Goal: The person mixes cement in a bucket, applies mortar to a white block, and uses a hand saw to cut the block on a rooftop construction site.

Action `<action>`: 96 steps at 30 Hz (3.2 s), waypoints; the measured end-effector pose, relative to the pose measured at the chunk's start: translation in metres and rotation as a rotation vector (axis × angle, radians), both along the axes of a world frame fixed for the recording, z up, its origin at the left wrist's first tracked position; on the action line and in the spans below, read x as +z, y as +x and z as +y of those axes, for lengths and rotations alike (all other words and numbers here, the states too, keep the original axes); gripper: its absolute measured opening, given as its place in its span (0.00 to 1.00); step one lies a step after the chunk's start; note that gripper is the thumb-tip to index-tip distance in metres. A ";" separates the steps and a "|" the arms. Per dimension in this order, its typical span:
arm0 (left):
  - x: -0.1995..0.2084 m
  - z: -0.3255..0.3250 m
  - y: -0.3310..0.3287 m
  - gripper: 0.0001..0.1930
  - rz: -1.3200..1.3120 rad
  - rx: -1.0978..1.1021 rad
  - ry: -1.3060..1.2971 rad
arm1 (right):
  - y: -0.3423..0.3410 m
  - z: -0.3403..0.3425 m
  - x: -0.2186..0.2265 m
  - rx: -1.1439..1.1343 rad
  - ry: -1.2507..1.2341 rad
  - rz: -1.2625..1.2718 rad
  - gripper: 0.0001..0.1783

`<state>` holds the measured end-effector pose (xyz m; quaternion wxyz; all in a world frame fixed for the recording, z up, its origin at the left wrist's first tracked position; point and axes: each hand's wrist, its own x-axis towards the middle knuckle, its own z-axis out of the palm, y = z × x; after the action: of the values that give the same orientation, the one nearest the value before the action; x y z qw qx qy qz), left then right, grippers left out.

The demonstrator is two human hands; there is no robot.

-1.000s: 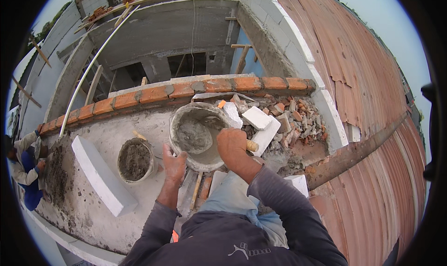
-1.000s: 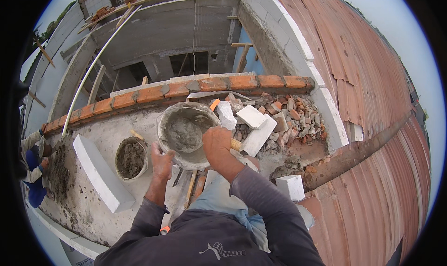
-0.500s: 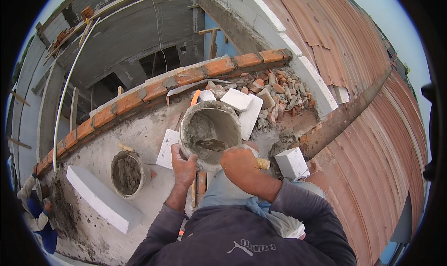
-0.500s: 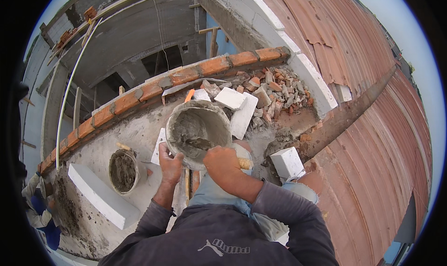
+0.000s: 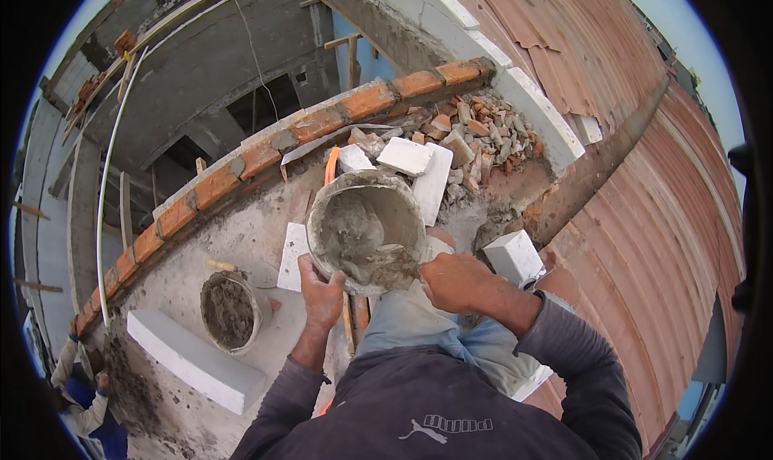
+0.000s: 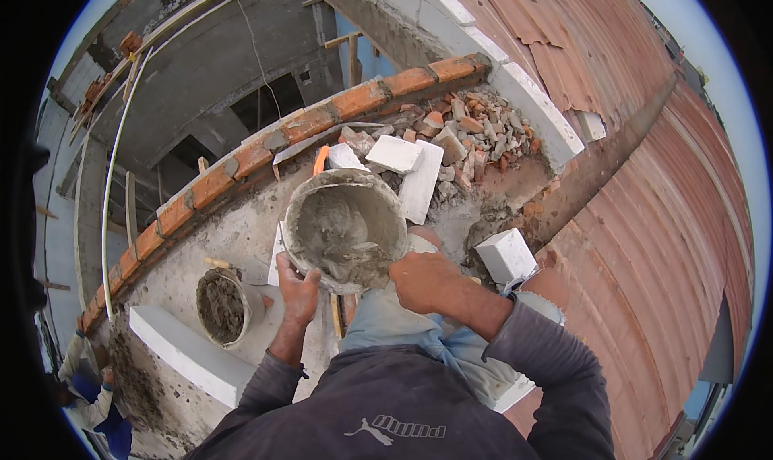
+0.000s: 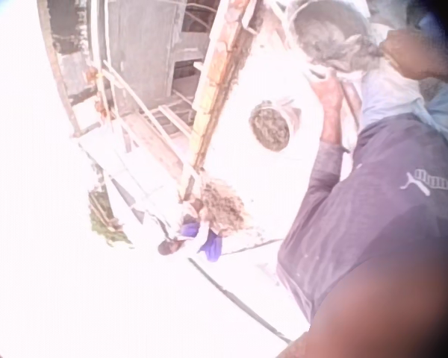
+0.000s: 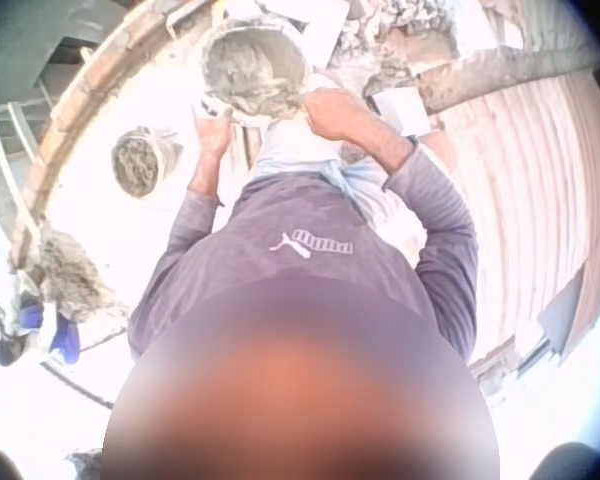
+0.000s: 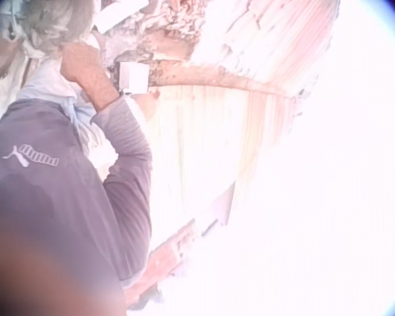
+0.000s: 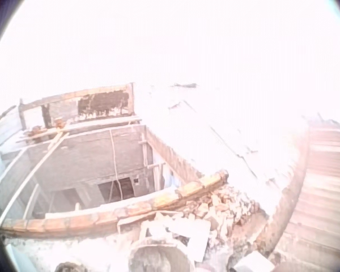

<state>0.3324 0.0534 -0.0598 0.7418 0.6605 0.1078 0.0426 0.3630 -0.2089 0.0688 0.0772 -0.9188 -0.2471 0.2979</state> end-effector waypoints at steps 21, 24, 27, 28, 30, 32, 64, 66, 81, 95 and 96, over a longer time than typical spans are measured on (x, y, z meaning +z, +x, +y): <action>-0.097 0.136 -0.003 0.25 0.437 0.479 -0.427 | 0.030 -0.353 -0.058 -1.134 0.322 0.009 0.17; -0.111 0.147 -0.010 0.25 0.330 0.472 -0.477 | 0.060 -0.396 -0.166 -1.007 -0.130 -0.329 0.17; -0.131 0.163 -0.014 0.27 0.365 0.728 -0.538 | 0.084 -0.420 -0.262 -1.140 -0.093 -0.354 0.17; -0.136 0.170 -0.019 0.21 0.344 0.668 -0.537 | 0.087 -0.427 -0.282 -1.207 -0.077 -0.362 0.16; -0.143 0.186 -0.016 0.20 0.302 0.643 -0.435 | 0.085 -0.436 -0.306 -1.259 -0.030 -0.422 0.16; -0.148 0.195 -0.018 0.21 0.312 0.538 -0.159 | 0.078 -0.444 -0.309 -1.252 0.020 -0.372 0.17; -0.119 0.137 -0.014 0.24 0.465 0.847 -0.275 | 0.126 -0.561 -0.327 -0.680 -0.372 -0.161 0.23; -0.115 0.135 -0.012 0.22 0.479 0.927 -0.245 | 0.152 -0.592 -0.330 -0.744 -0.382 -0.186 0.25; -0.118 0.113 -0.012 0.25 0.516 0.849 -0.276 | 0.123 -0.549 -0.298 -0.803 -0.103 0.130 0.26; -0.133 0.151 -0.021 0.19 0.514 0.873 -0.250 | 0.084 -0.488 -0.321 -0.859 0.051 0.092 0.22; -0.131 0.149 -0.022 0.18 0.525 0.878 -0.226 | 0.073 -0.492 -0.335 -1.079 0.269 0.336 0.22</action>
<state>0.3107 0.2022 -0.1912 0.6687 0.4574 0.5608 0.1708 0.4356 -0.7013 -0.2660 0.3725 -0.8370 0.2361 0.3239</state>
